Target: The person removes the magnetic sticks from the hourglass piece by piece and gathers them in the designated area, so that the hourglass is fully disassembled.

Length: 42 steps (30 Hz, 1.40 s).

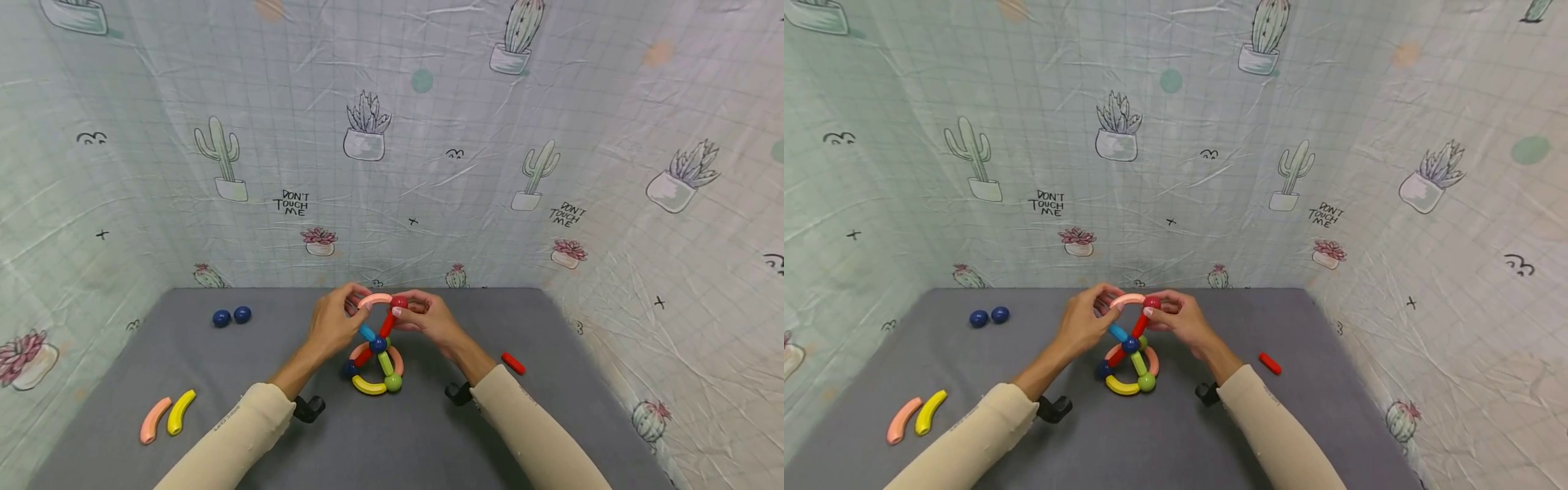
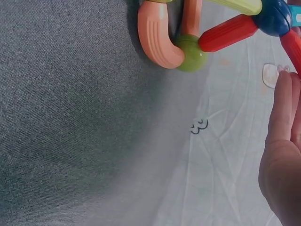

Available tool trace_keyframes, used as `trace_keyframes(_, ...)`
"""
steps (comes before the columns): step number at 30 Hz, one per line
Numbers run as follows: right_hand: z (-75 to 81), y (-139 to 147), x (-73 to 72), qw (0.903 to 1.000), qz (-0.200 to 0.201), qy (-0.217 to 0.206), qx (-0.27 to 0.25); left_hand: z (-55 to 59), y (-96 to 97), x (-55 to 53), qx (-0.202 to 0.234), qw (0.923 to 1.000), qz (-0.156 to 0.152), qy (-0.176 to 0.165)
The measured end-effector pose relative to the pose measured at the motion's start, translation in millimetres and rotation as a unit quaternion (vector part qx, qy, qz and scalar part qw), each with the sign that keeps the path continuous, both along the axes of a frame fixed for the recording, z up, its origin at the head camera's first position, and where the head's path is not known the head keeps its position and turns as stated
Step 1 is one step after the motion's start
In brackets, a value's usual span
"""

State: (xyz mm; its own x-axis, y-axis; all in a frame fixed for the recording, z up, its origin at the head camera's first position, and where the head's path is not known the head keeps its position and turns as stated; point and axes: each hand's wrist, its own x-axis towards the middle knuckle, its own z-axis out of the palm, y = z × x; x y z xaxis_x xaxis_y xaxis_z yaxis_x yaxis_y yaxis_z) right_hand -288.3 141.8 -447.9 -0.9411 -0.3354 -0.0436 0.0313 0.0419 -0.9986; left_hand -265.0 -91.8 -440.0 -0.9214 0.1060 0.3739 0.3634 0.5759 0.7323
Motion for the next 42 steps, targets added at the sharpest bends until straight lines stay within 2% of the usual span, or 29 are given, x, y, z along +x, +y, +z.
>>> trace_keyframes(3, 0.0, 1, -0.1, 1.0000, 0.003, 0.008, 0.000, 2.5, 1.7, -0.8, -0.028, 0.9994, -0.009, 0.016)
trace_keyframes(7, 0.5, 1, 0.7, 0.9994, 0.011, 0.031, 0.003, 7.9, 4.9, -5.2, -0.075, 0.9954, -0.041, 0.043)
trace_keyframes(14, 2.4, -2, 1.7, 0.9983, 0.025, 0.052, 0.006, 20.2, 5.3, -11.6, -0.161, 0.9799, -0.086, 0.081)
trace_keyframes(20, 4.0, -2, 2.6, 0.9982, 0.024, 0.056, 0.000, 28.4, 9.1, -13.3, -0.237, 0.9624, -0.082, 0.105)
trace_keyframes(23, 4.3, -3, 3.0, 0.9981, 0.027, 0.056, 0.003, 30.1, 10.8, -14.7, -0.264, 0.9547, -0.072, 0.117)
trace_keyframes(25, 4.1, -3, 3.3, 0.9981, 0.028, 0.055, 0.003, 30.9, 10.8, -15.4, -0.272, 0.9521, -0.066, 0.122)
trace_keyframes(27, 4.1, -3, 3.9, 0.9981, 0.028, 0.055, 0.003, 31.5, 8.9, -15.6, -0.267, 0.9538, -0.058, 0.125)
trace_keyframes(28, 4.0, -3, 3.9, 0.9980, 0.029, 0.055, 0.004, 32.1, 6.8, -15.0, -0.256, 0.9571, -0.055, 0.124)
trace_keyframes(33, 3.3, -4, 3.3, 0.9975, 0.034, 0.060, 0.016, 34.7, -14.3, -7.0, -0.162, 0.9799, -0.029, 0.113)
trace_keyframes(35, 3.7, -4, 3.6, 0.9977, 0.032, 0.058, 0.017, 36.4, -27.0, -0.5, -0.133, 0.9846, -0.016, 0.112)
trace_keyframes(38, 1.9, -2, 2.6, 0.9975, 0.031, 0.061, 0.016, 39.3, -49.2, 12.3, -0.116, 0.9871, 0.012, 0.109)
trace_keyframes(42, 0.0, -1, 1.8, 0.9975, 0.030, 0.062, 0.015, 39.1, -84.9, 30.5, -0.126, 0.9847, 0.052, 0.108)
